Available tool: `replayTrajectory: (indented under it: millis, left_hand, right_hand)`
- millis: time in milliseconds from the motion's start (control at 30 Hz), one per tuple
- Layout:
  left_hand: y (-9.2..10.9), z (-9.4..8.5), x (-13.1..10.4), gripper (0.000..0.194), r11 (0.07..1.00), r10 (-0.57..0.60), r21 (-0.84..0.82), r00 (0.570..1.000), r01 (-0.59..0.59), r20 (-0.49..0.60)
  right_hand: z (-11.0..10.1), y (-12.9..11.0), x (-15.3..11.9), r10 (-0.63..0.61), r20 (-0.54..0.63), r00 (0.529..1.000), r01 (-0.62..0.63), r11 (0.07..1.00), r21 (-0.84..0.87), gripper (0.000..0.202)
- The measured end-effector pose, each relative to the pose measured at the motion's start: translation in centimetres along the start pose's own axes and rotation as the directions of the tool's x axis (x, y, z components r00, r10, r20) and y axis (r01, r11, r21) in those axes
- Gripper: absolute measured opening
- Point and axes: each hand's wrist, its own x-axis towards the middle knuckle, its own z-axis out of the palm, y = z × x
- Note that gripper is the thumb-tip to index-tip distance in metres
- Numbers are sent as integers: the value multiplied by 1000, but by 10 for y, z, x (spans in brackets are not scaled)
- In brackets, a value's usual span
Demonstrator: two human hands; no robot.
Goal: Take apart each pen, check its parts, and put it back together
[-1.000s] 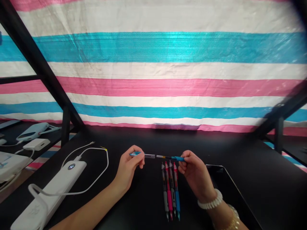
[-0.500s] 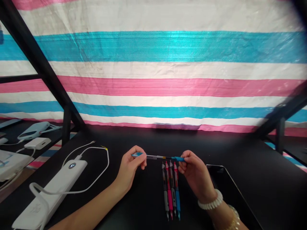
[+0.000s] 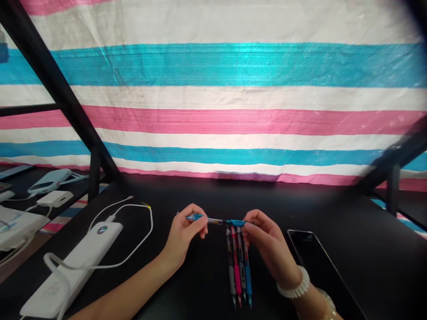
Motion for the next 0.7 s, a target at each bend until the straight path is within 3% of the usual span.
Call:
replayTrajectory:
  millis: [100,267,567,700]
  left_hand:
    - [0,1,-1,19,1000,-1,-1,1000,1,-2]
    - [-1,2,0,18,999,-11,-42,1000,10,-20]
    - [1,3,-1,19,998,-18,-66,1000,18,4]
    - [-1,3,-2,20,997,-8,-71,999,11,33]
  right_hand:
    - [2,-1,1,-63,-9,998,61,984,-168,24]
    - [1,0,1,-134,14,991,132,943,-306,22]
    - [4,-2,-1,-147,17,989,141,902,-408,23]
    - [4,-2,-2,-175,52,983,179,873,-454,41]
